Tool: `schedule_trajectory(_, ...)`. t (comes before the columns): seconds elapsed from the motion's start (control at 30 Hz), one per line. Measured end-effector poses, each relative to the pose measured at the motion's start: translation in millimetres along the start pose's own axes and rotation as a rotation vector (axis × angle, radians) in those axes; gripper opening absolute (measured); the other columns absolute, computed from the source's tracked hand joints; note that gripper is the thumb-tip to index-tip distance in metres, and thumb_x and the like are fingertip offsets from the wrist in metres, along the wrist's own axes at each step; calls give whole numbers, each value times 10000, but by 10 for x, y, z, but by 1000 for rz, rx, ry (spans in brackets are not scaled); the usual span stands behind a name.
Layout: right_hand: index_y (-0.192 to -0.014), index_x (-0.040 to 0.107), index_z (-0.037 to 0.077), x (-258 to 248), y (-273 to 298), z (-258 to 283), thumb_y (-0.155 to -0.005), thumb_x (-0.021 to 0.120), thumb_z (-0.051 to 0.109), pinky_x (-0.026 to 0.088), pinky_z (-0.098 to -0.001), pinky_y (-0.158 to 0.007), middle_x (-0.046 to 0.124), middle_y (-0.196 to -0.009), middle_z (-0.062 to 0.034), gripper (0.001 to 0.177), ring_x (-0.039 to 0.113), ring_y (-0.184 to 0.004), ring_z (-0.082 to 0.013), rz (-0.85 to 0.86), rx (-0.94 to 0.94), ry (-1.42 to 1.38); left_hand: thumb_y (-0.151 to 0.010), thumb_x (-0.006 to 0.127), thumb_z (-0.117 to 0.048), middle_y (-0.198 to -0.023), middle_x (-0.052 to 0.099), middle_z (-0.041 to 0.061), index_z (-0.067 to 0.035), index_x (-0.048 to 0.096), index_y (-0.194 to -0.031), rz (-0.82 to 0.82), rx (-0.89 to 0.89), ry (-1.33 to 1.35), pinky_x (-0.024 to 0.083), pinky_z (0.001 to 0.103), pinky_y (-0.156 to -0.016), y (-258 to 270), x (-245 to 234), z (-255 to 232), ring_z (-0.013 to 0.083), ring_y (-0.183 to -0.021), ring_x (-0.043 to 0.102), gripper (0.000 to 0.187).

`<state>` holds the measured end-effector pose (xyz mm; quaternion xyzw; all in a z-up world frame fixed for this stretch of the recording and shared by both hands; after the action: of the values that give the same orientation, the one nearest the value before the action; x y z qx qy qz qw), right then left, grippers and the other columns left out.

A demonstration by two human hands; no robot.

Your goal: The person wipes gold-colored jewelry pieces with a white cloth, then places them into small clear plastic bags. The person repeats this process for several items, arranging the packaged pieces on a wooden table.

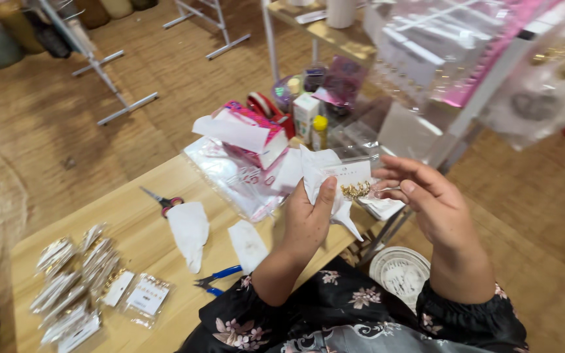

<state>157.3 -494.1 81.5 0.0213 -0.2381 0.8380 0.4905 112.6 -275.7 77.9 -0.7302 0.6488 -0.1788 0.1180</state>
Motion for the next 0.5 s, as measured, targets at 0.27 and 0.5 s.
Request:
schedule_trajectory(0.27,-1487,364,43,-135,330,147,-936,627,-106,514,-329,-999,566,-1313,-115,629,573,-1198,-177,-266,-445,85,-1139,434,-379,-992,686,43,40,645,-1229,277,-39,84,521,269,-812,-5,701,-23,107,-891,615,478)
schedule_trajectory(0.5,-1485,483,-73,-587,463,673,-994,523,-111,480,-294,-1171,619,-1412,-152,494,583,-1305,-189,-463,-699,153,-1156,441,-374,-1115,657,47,51,591,-1312,527,-209,428,514,276,-909,-258,1424,2,109,-1003,605,477)
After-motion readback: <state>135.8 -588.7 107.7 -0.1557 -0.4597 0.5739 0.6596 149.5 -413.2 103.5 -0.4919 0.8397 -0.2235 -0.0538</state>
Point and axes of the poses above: each hand's wrist, its own y-axis away from the middle knuckle, its own x-axis out of the palm, z = x × y, the point moved 1 cm from there along -y, towards the middle knuckle
